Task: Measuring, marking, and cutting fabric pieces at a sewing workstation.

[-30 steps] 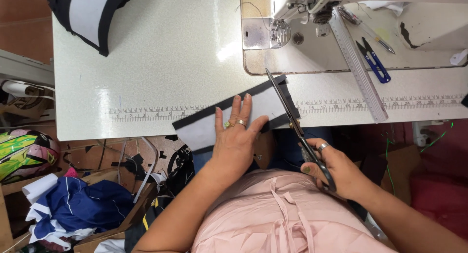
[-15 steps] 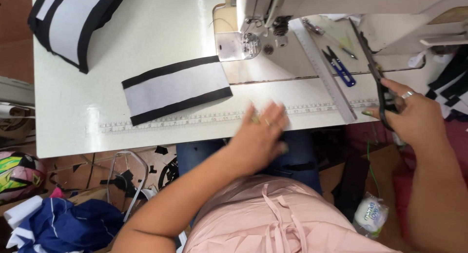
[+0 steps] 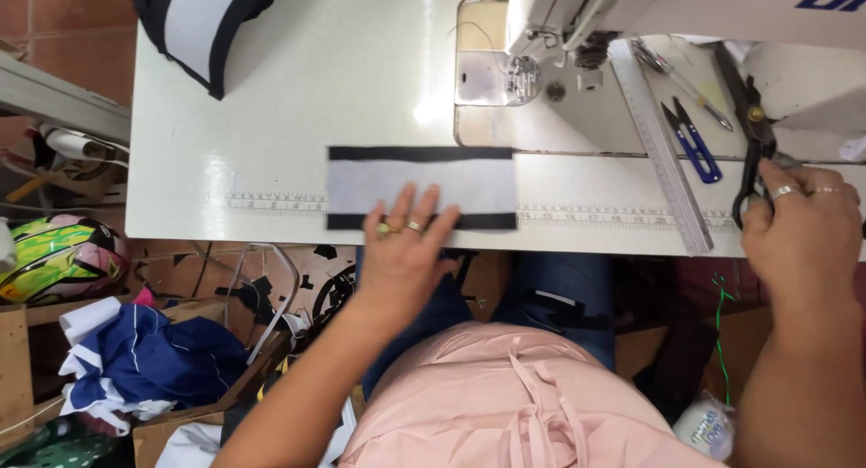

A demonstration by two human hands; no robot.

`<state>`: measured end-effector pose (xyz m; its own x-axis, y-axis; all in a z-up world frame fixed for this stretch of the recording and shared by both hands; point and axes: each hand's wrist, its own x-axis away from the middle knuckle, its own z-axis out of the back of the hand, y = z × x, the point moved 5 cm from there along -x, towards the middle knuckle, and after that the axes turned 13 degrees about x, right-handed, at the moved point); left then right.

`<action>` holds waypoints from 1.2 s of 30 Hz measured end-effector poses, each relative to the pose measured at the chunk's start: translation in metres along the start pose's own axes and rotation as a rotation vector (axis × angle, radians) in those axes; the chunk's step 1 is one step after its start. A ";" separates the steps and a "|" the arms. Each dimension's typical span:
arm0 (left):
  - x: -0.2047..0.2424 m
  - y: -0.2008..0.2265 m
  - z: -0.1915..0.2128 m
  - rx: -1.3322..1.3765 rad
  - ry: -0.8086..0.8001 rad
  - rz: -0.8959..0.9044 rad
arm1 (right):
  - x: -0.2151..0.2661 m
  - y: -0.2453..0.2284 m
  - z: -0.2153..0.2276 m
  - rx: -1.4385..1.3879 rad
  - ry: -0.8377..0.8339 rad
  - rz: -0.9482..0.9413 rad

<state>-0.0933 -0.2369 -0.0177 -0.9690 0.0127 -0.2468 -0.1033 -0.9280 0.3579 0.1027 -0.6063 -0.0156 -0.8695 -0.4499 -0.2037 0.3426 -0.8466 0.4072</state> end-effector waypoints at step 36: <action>0.017 -0.029 0.037 0.152 0.417 -0.060 | 0.001 -0.190 0.122 -0.754 0.394 0.367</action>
<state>-0.1150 -0.1955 0.0011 -0.7904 -0.1155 -0.6017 -0.2181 -0.8647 0.4525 -0.0066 -0.4114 0.0160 -0.5244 -0.6735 -0.5210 0.8336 -0.5308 -0.1529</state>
